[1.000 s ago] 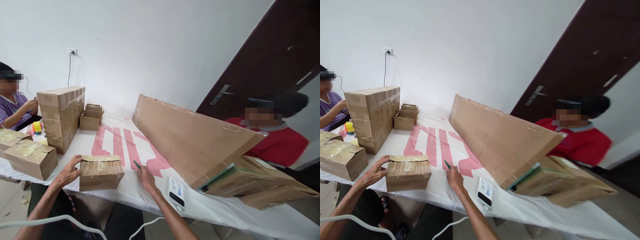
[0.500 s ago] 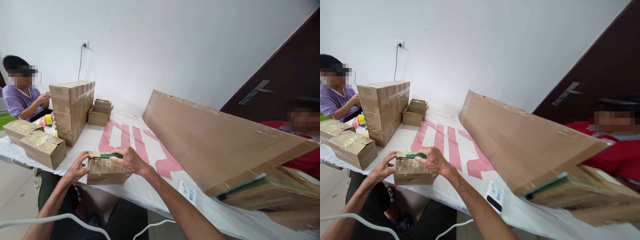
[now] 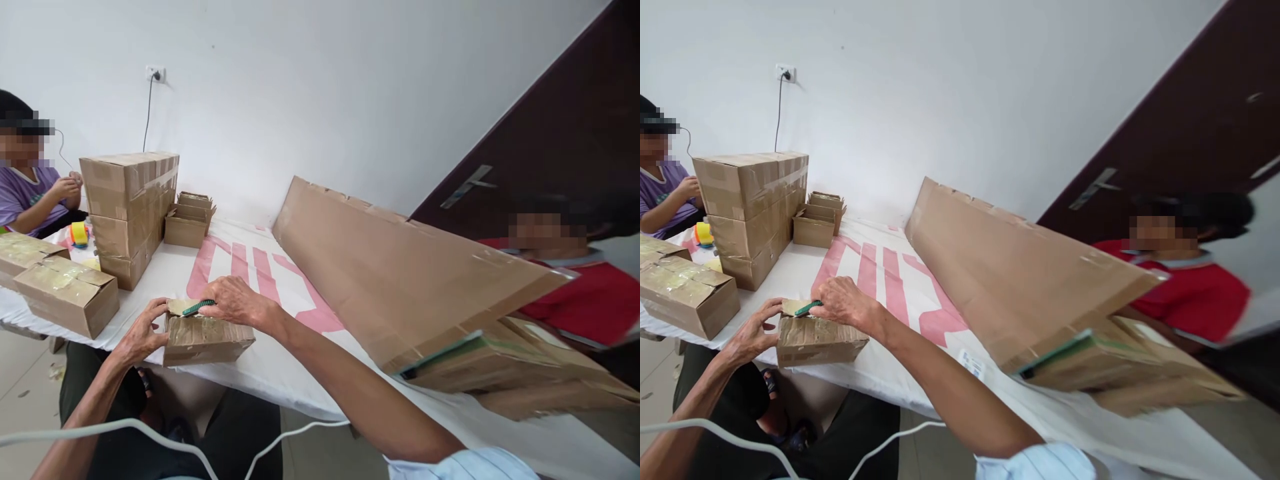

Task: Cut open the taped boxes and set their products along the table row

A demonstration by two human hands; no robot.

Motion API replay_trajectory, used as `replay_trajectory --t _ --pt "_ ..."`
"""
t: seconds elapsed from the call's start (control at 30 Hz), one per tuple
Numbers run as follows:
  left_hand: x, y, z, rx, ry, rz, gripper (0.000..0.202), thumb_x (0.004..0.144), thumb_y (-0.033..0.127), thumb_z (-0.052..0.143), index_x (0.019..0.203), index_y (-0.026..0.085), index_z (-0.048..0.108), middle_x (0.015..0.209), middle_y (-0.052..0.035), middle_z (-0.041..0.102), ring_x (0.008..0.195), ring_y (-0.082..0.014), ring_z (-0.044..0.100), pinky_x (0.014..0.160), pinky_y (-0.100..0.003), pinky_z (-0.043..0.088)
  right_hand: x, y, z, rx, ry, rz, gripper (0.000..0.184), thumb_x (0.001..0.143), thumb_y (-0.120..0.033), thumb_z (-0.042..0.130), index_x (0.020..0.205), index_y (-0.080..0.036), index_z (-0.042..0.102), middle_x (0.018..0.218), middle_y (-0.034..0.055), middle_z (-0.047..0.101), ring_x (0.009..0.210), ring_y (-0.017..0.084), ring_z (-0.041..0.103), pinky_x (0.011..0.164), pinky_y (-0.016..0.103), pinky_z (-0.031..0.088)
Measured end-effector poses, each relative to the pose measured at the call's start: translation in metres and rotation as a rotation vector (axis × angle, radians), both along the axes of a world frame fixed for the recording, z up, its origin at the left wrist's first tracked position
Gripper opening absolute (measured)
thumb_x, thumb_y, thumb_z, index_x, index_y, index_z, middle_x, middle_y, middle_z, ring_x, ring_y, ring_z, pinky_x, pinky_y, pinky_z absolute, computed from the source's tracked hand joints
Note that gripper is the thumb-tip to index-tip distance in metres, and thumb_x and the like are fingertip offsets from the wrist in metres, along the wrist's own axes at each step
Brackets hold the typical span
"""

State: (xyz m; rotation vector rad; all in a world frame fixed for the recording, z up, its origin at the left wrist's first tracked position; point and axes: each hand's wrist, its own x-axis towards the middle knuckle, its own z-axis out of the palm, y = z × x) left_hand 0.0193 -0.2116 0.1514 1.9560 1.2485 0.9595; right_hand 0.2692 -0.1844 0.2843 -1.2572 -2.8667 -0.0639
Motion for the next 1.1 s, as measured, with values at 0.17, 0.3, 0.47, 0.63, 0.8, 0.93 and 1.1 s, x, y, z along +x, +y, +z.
replay_trajectory --t 0.17,0.3,0.47,0.63,0.8,0.93,1.1 --pt "-0.003 0.009 -0.005 0.017 0.029 -0.012 0.060 0.070 0.027 0.068 0.130 0.026 0.074 0.148 -0.0099 0.059 0.121 -0.0297 0.066 0.088 -0.037 0.060 0.021 -0.001 0.007 0.045 -0.138 -0.037 0.027 0.104 -0.042 0.067 0.104 -0.021 0.085 0.099 0.0103 0.081 0.090 0.023 0.072 0.069 0.029 0.038" --pt "0.006 0.010 0.000 -0.002 0.042 -0.033 0.059 0.069 0.026 0.068 0.128 0.024 0.073 0.146 -0.0107 0.058 0.123 -0.0308 0.064 0.088 -0.037 0.060 0.033 -0.005 0.008 0.044 -0.195 -0.036 0.026 0.106 -0.038 0.065 0.111 -0.020 0.083 0.104 0.0113 0.081 0.094 0.024 0.073 0.072 0.028 0.040" --pt "0.014 0.012 0.008 0.019 0.103 -0.057 0.053 0.067 0.023 0.067 0.119 0.021 0.075 0.134 -0.0108 0.060 0.118 -0.0291 0.063 0.095 -0.040 0.059 0.022 0.004 0.001 0.029 -0.203 0.005 0.025 0.105 -0.034 0.064 0.107 -0.020 0.084 0.107 0.0107 0.082 0.096 0.024 0.073 0.069 0.029 0.039" --pt "0.007 0.017 0.006 0.002 0.092 -0.066 0.054 0.068 0.024 0.064 0.121 0.022 0.074 0.134 -0.0104 0.060 0.119 -0.0298 0.062 0.085 -0.035 0.060 0.062 0.018 -0.007 -0.004 -0.106 0.008 0.020 0.103 -0.034 0.068 0.104 -0.023 0.085 0.099 0.0073 0.081 0.090 0.020 0.070 0.068 0.027 0.037" --pt "0.009 0.022 0.000 0.010 0.087 -0.062 0.051 0.068 0.026 0.067 0.118 0.022 0.076 0.134 -0.0103 0.059 0.119 -0.0299 0.062 0.083 -0.034 0.060 0.108 0.014 -0.026 0.017 0.061 -0.104 0.012 0.098 -0.033 0.074 0.095 -0.029 0.085 0.090 0.0022 0.080 0.080 0.018 0.067 0.065 0.026 0.034" --pt "0.011 0.022 0.001 -0.019 0.080 -0.050 0.052 0.070 0.029 0.068 0.121 0.023 0.075 0.137 -0.0108 0.059 0.121 -0.0311 0.062 0.082 -0.035 0.060 0.132 0.018 -0.032 0.004 0.120 -0.136 0.012 0.097 -0.033 0.075 0.095 -0.028 0.085 0.089 0.0032 0.080 0.080 0.019 0.067 0.068 0.027 0.037" --pt "0.010 0.024 0.008 -0.025 0.099 -0.035 0.054 0.070 0.030 0.068 0.123 0.024 0.076 0.135 -0.0101 0.060 0.120 -0.0316 0.063 0.085 -0.037 0.061 0.215 0.030 -0.035 -0.007 0.204 -0.360 0.018 0.097 -0.036 0.071 0.092 -0.025 0.085 0.089 0.0049 0.080 0.080 0.020 0.068 0.071 0.028 0.042"
